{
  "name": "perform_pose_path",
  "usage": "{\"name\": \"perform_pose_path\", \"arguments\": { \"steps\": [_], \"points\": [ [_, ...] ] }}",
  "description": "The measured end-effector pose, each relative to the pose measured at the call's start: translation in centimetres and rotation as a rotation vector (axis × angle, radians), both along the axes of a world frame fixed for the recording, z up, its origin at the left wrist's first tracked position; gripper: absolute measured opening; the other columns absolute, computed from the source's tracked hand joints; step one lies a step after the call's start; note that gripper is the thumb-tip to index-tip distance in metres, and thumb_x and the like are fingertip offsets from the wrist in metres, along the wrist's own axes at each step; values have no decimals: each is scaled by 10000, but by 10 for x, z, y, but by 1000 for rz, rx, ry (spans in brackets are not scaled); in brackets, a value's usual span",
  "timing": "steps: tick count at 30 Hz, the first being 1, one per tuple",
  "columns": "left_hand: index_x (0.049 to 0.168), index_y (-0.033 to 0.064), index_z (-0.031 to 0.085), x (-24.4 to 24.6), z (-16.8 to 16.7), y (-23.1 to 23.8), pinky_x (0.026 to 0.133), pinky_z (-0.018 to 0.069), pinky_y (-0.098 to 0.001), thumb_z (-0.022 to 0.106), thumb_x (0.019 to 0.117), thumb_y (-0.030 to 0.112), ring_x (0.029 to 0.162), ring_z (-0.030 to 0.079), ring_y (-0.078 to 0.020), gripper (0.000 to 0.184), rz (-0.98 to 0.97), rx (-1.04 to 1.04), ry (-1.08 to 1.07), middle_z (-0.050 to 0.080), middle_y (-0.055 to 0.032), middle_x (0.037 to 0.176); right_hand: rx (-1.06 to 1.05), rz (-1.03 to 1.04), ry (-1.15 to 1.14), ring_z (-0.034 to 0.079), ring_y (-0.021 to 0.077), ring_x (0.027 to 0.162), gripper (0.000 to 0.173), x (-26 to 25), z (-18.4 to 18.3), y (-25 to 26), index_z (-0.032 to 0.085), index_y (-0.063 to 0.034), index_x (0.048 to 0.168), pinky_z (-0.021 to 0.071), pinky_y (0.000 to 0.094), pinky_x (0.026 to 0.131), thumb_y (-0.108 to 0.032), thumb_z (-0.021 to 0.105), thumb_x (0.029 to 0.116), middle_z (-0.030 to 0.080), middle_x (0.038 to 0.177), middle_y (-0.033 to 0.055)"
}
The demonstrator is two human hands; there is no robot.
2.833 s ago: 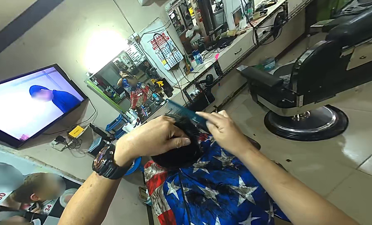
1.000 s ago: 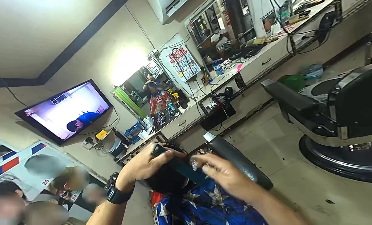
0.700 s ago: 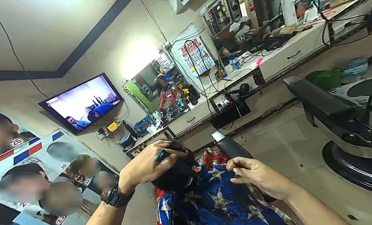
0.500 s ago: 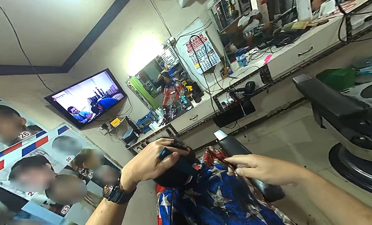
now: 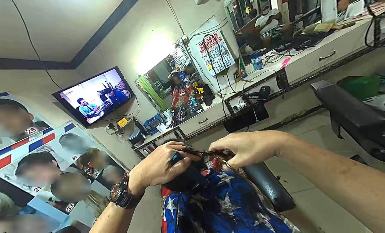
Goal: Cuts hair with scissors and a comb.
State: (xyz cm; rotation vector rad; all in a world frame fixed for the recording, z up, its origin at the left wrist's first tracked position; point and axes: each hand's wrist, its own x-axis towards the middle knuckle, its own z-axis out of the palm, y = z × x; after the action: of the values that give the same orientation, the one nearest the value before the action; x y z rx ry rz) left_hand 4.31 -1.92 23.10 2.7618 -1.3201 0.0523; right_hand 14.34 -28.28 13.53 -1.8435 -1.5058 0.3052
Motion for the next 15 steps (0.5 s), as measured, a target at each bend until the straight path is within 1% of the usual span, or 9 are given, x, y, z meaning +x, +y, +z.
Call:
{"name": "perform_pose_path", "arguments": {
  "steps": [2,3,6,7,8,10,12,14,15],
  "points": [
    [1174,103,761,0,0,0,1194,367,-367,362,1083,317,1287,599,-111,462,0,7,0,728,-2,1256,-1,-5,-9,560,73,724,275,0,4,0,621,-49,1231,490,265,677,-103,670,966,620,896,34],
    [1167,102,762,1,0,0,1194,368,-366,360,1084,318,1281,603,-108,464,4,7,-1,728,0,1255,-5,-7,-6,569,64,692,247,0,5,-1,624,-47,1215,506,250,655,-90,661,974,623,875,30],
    [1162,98,761,1,1,1,1186,377,-359,352,1086,327,1287,598,-109,475,10,3,7,722,-2,1266,-13,-6,26,625,67,711,210,0,6,-5,628,-49,1182,559,249,686,-77,663,976,648,896,33],
    [1164,99,761,1,1,2,1177,389,-360,350,1085,329,1292,594,-113,477,8,0,10,720,-2,1270,-10,-11,10,615,66,717,215,0,6,-5,629,-57,1179,548,253,681,-93,669,971,645,896,27],
    [1166,100,761,1,1,3,1176,391,-361,350,1085,330,1296,590,-113,478,9,1,16,719,-2,1272,-6,-21,-13,573,75,719,229,-1,6,-4,629,-64,1177,496,270,666,-115,675,958,626,886,24],
    [1163,102,763,1,1,3,1177,390,-356,360,1081,322,1291,594,-110,467,16,-3,12,728,0,1255,-15,-43,-56,548,85,730,251,-4,9,-1,632,-72,1176,469,287,667,-151,690,945,602,864,16],
    [1158,101,762,1,1,4,1187,379,-350,362,1079,309,1276,604,-96,458,23,-10,13,734,5,1240,-24,-49,-67,566,81,701,227,-7,12,1,630,-59,1190,499,275,656,-128,666,977,614,861,26],
    [1163,111,765,1,1,3,1189,375,-349,361,1077,310,1280,600,-92,458,36,-3,20,731,13,1246,-14,-72,-74,612,63,687,186,-5,10,0,636,-69,1172,551,257,665,-112,650,992,648,877,20],
    [1170,114,762,1,1,3,1187,378,-358,362,1079,314,1287,596,-102,456,38,2,28,728,11,1253,11,-99,-98,603,66,686,167,-2,4,-4,642,-81,1153,537,268,665,-113,650,989,653,867,11]
  ]
}}
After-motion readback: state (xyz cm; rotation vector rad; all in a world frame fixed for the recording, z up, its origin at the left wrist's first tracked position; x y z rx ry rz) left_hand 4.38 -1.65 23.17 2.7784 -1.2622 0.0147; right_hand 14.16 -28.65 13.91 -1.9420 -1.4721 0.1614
